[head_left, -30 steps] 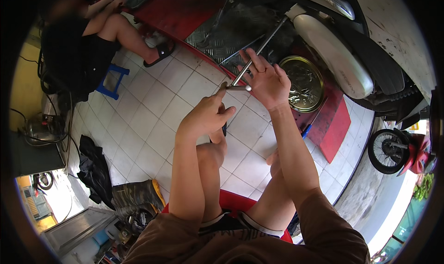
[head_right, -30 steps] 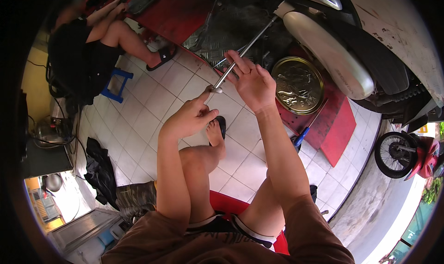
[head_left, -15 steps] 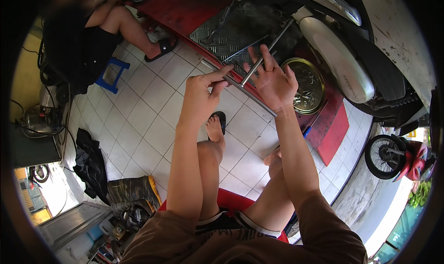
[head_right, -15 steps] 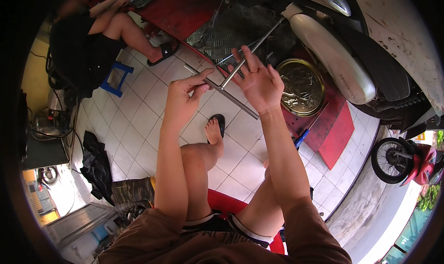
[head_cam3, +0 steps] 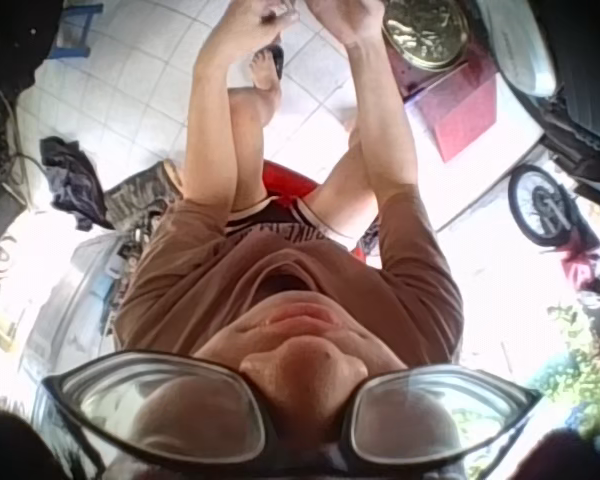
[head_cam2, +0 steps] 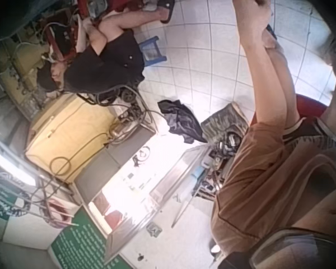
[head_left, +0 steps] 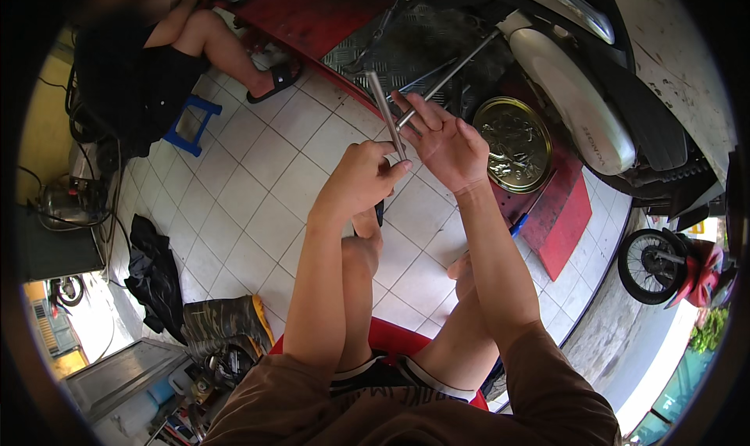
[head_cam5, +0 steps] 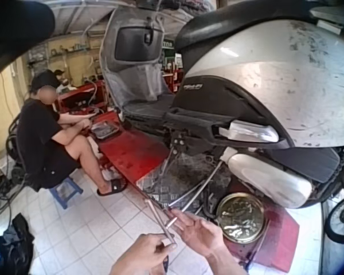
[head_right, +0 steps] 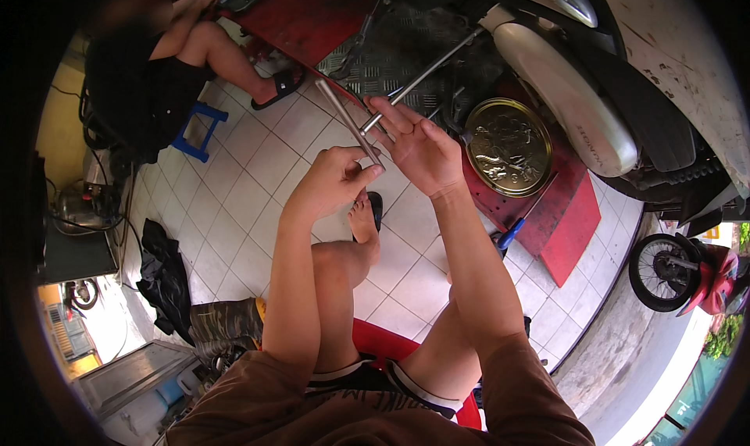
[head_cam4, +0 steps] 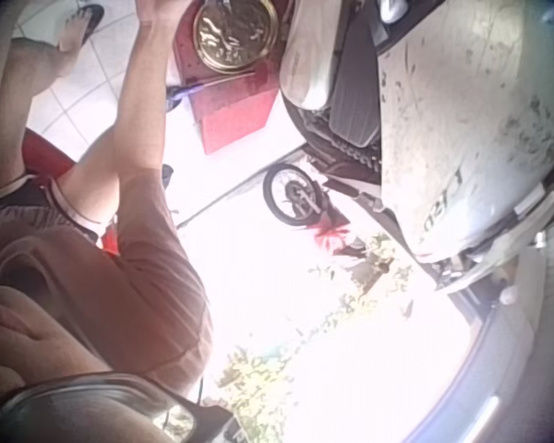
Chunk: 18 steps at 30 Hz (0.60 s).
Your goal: The person is repairing a white motorcycle, using a T-handle wrench to tighten a bolt on the engine casing. They then switch to a blue-handled screwdriver to adjust a screw on the same area.
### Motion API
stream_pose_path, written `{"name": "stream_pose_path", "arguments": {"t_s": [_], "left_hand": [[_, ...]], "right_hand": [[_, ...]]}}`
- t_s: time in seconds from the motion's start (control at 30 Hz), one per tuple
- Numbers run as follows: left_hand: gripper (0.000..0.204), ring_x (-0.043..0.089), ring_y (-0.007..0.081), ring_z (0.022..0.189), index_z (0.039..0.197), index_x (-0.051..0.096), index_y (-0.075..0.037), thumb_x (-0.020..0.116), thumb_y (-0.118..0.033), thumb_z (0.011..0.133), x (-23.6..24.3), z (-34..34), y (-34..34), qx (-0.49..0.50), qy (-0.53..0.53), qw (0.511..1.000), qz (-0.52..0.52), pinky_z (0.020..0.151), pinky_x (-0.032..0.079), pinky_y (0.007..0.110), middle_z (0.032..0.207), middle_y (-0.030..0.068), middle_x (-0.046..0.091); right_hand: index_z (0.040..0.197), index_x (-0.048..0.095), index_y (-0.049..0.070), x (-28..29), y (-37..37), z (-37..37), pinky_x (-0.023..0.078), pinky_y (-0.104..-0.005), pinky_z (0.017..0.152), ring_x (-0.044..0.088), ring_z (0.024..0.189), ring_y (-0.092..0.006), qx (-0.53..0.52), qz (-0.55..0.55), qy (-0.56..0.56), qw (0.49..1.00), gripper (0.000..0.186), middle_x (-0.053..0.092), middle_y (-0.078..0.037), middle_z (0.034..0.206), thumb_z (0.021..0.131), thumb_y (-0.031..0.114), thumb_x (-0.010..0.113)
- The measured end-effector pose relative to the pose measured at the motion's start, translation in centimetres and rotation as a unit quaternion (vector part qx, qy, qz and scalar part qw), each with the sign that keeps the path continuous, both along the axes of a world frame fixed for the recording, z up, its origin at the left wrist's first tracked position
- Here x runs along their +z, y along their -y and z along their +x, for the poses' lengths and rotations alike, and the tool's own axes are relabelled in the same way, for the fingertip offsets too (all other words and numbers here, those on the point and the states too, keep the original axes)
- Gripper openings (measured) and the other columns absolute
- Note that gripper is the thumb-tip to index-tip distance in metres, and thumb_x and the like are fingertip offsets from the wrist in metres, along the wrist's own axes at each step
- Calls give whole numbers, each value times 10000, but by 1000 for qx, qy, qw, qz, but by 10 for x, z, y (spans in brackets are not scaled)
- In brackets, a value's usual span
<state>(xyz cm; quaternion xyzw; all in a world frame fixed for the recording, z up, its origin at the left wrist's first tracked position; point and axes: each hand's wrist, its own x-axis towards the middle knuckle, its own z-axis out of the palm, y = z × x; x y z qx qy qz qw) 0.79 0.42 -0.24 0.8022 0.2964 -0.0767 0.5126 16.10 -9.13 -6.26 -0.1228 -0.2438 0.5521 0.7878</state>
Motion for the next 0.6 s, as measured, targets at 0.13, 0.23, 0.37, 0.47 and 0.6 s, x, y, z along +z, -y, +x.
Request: {"name": "stream_pose_path", "arguments": {"t_s": [0.13, 0.23, 0.37, 0.47, 0.6], "left_hand": [[410, 601, 124, 632, 1280, 533, 18, 603, -184, 930, 5, -9, 4, -85, 272, 941, -181, 618, 471, 248, 691, 50, 616], [467, 589, 119, 625, 1315, 471, 45, 618, -154, 919, 20, -8, -3, 138, 330, 907, -222, 599, 460, 242, 687, 59, 615], [618, 533, 103, 575, 1428, 327, 35, 621, -152, 918, -3, -18, -6, -55, 93, 987, -119, 543, 422, 234, 637, 43, 567], [605, 499, 85, 533, 1407, 348, 47, 627, -172, 918, 13, -17, 1, -62, 227, 944, -231, 509, 403, 230, 613, 15, 551], [599, 495, 76, 565, 1451, 329, -41, 606, -165, 935, 19, -21, -10, 40, 145, 956, -250, 528, 408, 221, 650, 20, 555]], "right_hand": [[1343, 447, -29, 0, 3, -1, 142, -460, 1165, 165, 1439, -325, -4, -29, 0, 1000, 678, 433, -95, 1452, 837, 399, 588], [1373, 407, -36, 0, 0, 3, 136, -466, 1166, 160, 1443, -314, -2, 5, 24, 1000, 722, 410, -89, 1469, 836, 413, 583], [1311, 476, -39, 3, 1, 4, 185, -423, 1149, 294, 1386, -283, -10, -11, -20, 1000, 631, 389, -155, 1472, 841, 368, 590], [1317, 473, -36, 2, 2, 5, 178, -424, 1151, 268, 1402, -284, -19, -3, -39, 999, 635, 392, -147, 1471, 842, 371, 586], [1327, 471, -26, 3, 5, 10, 169, -443, 1153, 239, 1418, -287, -43, -7, -17, 999, 628, 395, -127, 1474, 852, 372, 570]]}}
